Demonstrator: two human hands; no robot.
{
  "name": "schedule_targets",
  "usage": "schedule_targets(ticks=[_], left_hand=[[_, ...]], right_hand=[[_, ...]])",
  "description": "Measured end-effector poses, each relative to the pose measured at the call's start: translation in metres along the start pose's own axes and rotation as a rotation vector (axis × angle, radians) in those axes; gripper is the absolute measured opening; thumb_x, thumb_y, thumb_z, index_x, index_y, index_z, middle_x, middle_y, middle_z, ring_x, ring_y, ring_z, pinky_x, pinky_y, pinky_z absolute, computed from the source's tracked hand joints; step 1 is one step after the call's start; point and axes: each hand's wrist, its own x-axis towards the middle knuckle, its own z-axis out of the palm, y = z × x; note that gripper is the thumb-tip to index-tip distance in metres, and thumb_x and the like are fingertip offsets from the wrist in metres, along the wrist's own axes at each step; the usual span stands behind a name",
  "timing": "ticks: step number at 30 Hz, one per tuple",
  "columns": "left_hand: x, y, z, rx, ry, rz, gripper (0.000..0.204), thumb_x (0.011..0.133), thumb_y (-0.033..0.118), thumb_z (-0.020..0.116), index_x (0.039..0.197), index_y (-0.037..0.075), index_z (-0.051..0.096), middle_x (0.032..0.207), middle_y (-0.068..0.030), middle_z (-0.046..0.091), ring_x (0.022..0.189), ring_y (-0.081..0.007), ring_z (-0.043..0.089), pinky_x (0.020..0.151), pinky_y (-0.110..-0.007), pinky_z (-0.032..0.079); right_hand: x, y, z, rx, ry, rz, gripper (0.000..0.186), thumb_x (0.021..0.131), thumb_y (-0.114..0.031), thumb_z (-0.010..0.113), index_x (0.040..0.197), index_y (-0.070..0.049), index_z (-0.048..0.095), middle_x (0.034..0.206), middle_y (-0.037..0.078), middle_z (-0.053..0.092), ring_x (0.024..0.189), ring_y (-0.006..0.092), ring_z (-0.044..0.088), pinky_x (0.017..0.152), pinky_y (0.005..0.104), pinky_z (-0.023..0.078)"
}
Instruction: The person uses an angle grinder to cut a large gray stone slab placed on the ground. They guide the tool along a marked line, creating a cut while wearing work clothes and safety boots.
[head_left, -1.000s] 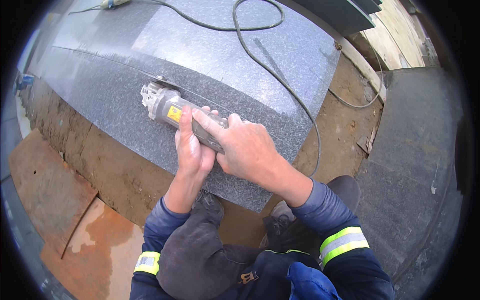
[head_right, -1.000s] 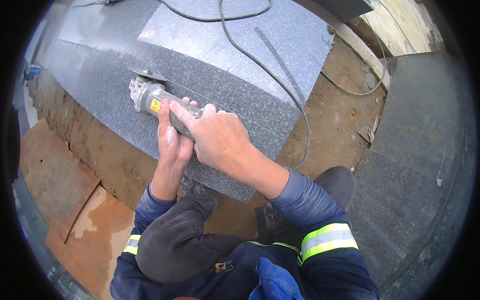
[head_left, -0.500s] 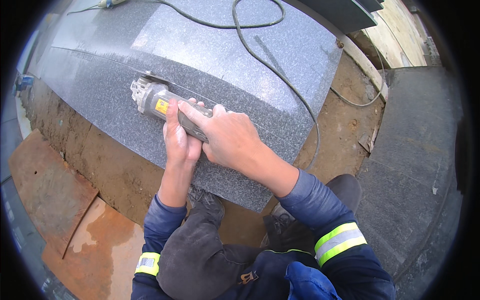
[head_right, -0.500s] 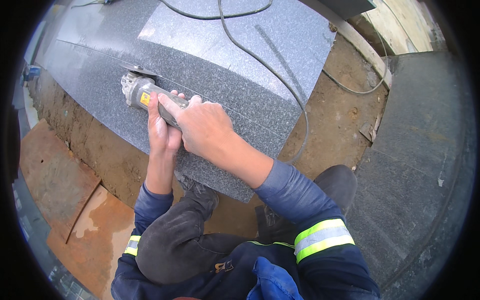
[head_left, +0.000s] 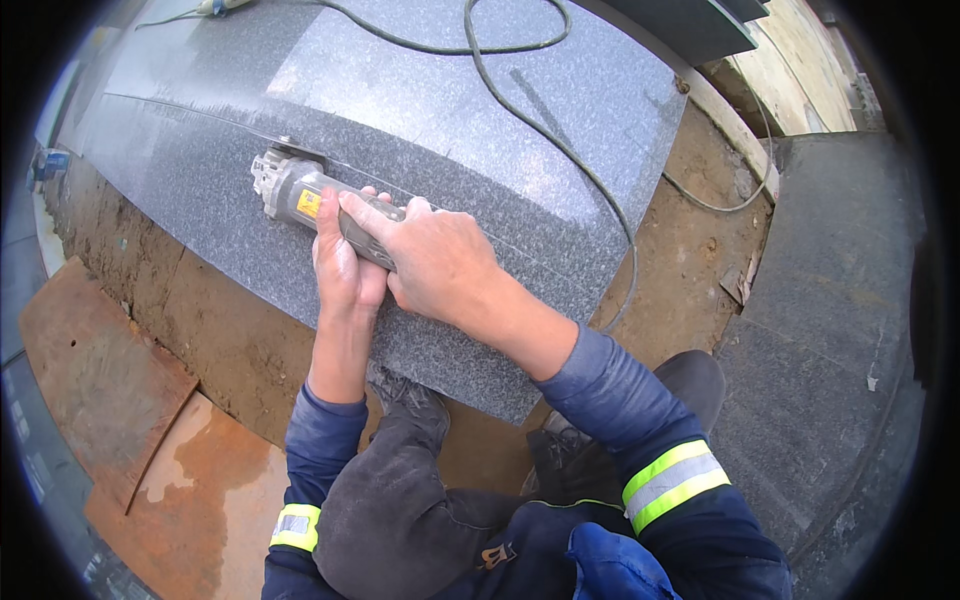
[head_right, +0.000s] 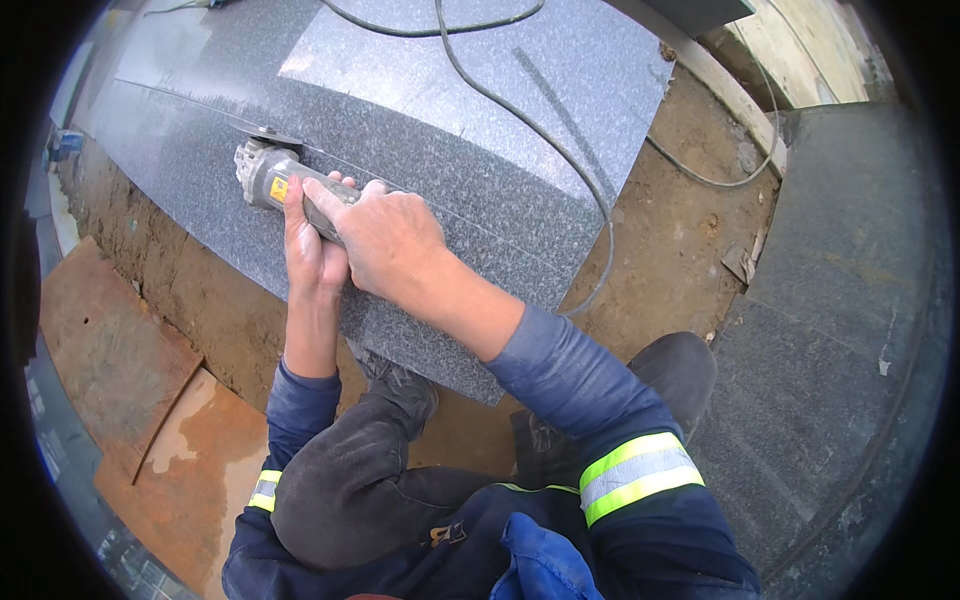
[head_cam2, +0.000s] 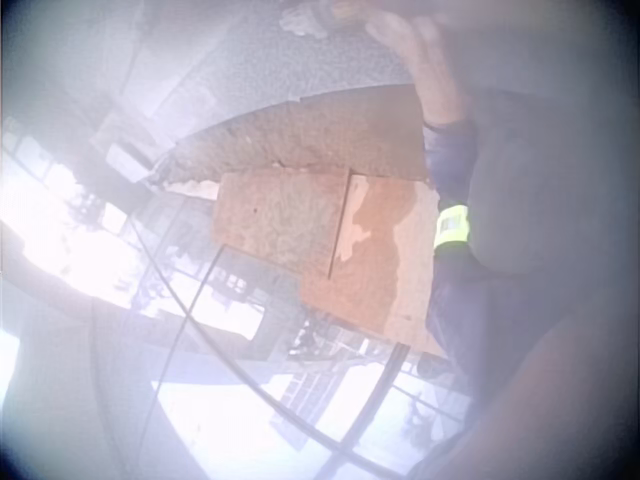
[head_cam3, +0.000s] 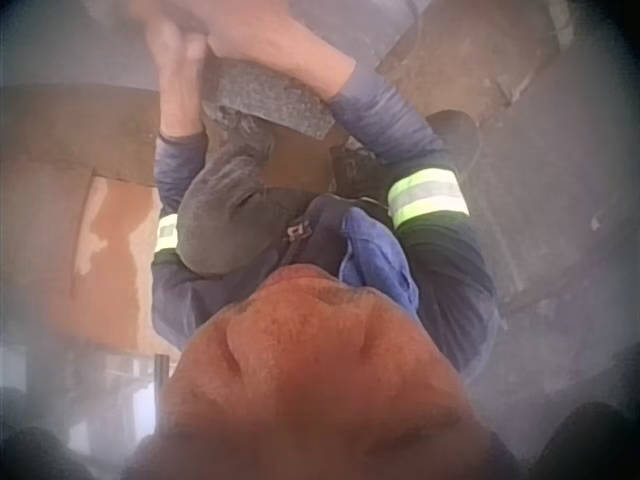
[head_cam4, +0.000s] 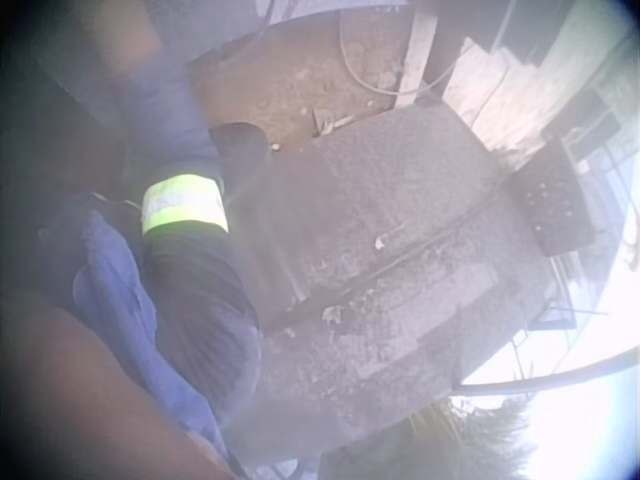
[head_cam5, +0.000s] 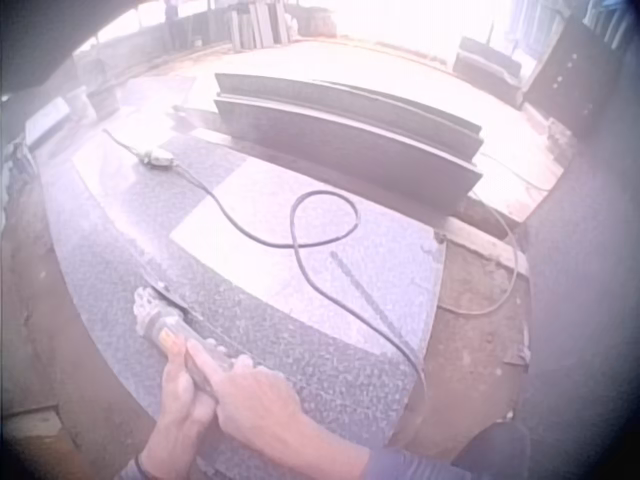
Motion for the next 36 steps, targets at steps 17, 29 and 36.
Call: schedule_targets(ticks=[17,29,36], left_hand=[[-0.058,-0.033,0.027,0.004,-0.034,-0.067,0.060,0.109,0.049,0.067,0.138,-0.001,0.048,0.126,-0.0146,0.062,0.121,-0.0291,0.064,0.106,-0.052,0.059],[-0.044,-0.013,0.015,0.070,-0.019,-0.076,0.059,0.111,0.046,0.064,0.141,-0.002,0.049,0.130,-0.0164,0.064,0.122,-0.0285,0.065,0.105,-0.048,0.058],[-0.064,0.007,-0.050,0.518,0.155,0.502,0.058,0.107,0.027,0.074,0.146,-0.006,0.046,0.138,-0.0175,0.060,0.131,-0.0282,0.058,0.112,-0.046,0.049]], right_hand=[[-0.055,-0.002,-0.040,-0.089,-0.089,0.088,0.092,0.082,-0.014,0.077,0.167,-0.029,0.046,0.088,0.020,0.064,0.066,0.0361,0.069,0.060,0.0461,0.055],[-0.035,-0.008,-0.035,-0.014,-0.172,0.119,0.092,0.083,-0.007,0.078,0.167,-0.023,0.045,0.096,0.026,0.067,0.077,0.0408,0.073,0.068,0.0485,0.059],[-0.021,-0.004,-0.023,-0.061,-0.181,0.113,0.103,0.081,-0.014,0.080,0.172,-0.031,0.036,0.095,0.026,0.067,0.077,0.0415,0.074,0.072,0.0482,0.062]])
